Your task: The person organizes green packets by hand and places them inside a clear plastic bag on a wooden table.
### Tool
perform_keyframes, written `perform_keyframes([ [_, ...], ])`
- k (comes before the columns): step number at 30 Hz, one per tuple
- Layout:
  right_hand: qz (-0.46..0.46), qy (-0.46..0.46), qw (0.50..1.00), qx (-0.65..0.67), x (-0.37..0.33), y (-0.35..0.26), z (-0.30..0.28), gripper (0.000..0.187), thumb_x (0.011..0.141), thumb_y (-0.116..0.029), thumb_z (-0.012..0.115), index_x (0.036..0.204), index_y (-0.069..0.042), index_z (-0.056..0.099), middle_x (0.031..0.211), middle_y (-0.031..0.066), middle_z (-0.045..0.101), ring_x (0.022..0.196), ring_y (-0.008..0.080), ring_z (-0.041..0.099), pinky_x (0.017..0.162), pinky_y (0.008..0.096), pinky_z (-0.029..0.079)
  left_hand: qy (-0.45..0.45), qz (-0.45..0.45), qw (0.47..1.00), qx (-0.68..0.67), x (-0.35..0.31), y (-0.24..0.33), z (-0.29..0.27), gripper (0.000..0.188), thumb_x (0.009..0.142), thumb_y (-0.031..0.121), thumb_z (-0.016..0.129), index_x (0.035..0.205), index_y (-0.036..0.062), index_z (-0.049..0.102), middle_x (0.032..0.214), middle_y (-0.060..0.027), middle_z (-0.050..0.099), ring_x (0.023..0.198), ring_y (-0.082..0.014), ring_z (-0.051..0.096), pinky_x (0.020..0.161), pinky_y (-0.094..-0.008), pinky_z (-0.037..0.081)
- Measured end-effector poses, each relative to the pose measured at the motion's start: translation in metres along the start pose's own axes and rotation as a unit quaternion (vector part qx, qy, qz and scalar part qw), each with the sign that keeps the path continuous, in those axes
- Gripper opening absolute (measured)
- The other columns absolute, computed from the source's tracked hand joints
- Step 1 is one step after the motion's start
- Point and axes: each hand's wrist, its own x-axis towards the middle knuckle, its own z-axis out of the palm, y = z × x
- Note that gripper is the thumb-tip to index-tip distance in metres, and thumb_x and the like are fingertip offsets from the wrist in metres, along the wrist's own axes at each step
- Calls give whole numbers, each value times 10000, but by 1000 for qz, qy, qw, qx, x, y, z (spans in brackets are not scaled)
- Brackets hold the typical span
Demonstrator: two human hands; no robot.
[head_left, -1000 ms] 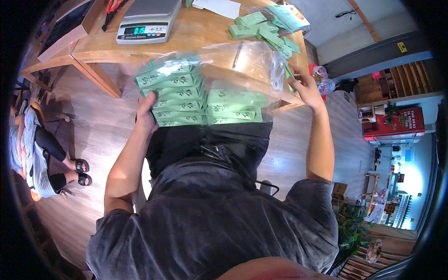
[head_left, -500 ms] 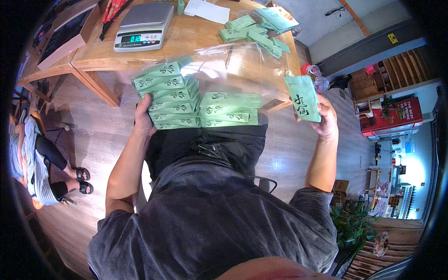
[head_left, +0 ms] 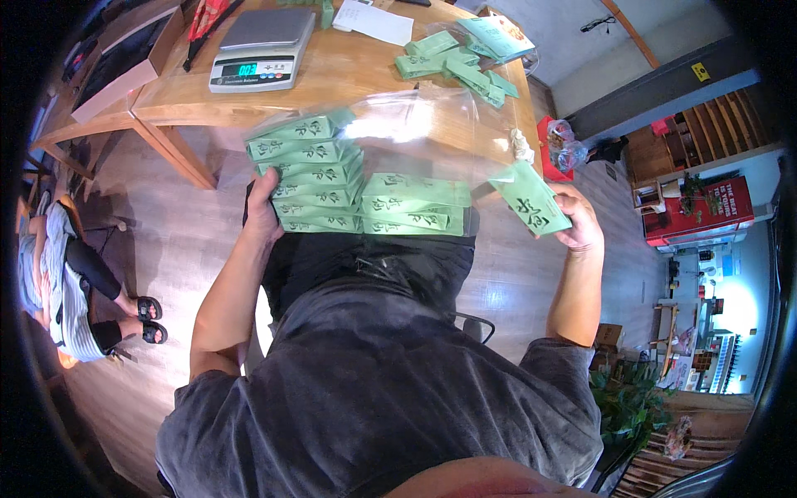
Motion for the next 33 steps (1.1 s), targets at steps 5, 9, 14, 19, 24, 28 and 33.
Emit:
perform_keyframes([
  [5, 46, -62, 992, -96, 0, -18, 27, 412, 925, -162, 596, 1240, 102, 598, 989, 172, 699, 802, 235, 705, 628, 360, 604, -21, -58, 998, 12, 2, -4, -12, 739, 863, 448, 718, 1367, -21, 452, 1260, -162, 604, 1121, -258, 626, 948, -389, 522],
  [9, 39, -66, 972, -221, 9, -35, 58, 345, 978, -224, 611, 1200, 38, 645, 998, 82, 703, 797, 122, 651, 679, 272, 543, -49, -62, 996, 51, -1, -4, 0, 777, 864, 463, 705, 1403, -16, 417, 1305, -164, 575, 1169, -273, 596, 981, -391, 501],
  [14, -63, 2, 959, -275, 20, -26, 80, 318, 954, -252, 675, 1125, 16, 690, 992, 56, 701, 787, 92, 619, 719, 260, 521, -56, -79, 995, 18, -2, -1, -3, 731, 888, 431, 687, 1407, -9, 419, 1310, -164, 576, 1180, -275, 590, 984, -394, 499],
  [19, -13, 74, 980, -185, 18, -12, 107, 303, 959, -232, 677, 1147, 4, 700, 952, 37, 717, 792, 83, 629, 744, 256, 510, -41, -85, 995, 14, 0, -3, 2, 724, 893, 426, 684, 1410, -5, 418, 1316, -162, 573, 1175, -269, 594, 984, -396, 500],
  [24, 21, -33, 996, -83, 18, -7, 103, 379, 977, -184, 641, 1304, 6, 611, 1194, 83, 675, 1068, 120, 605, 963, 279, 462, -45, -81, 995, 25, -1, -1, 7, 743, 883, 444, 691, 1410, -4, 420, 1312, -164, 579, 1176, -266, 597, 982, -395, 503],
  [28, -101, -55, 965, -236, 23, -4, 97, 386, 971, -148, 629, 1324, 3, 591, 1348, 113, 607, 1239, 186, 546, 1058, 336, 409, -51, -87, 995, 20, 2, -3, 4, 754, 874, 458, 697, 1406, -5, 427, 1307, -171, 584, 1171, -269, 603, 978, -399, 507],
  [33, -157, -91, 916, -358, 28, -8, 106, 353, 969, -113, 609, 1311, -25, 611, 1391, 125, 583, 1337, 241, 490, 1112, 398, 376, -43, -111, 993, 6, -1, -4, 4, 755, 869, 462, 704, 1395, -12, 443, 1287, -170, 600, 1157, -268, 614, 971, -394, 513],
])
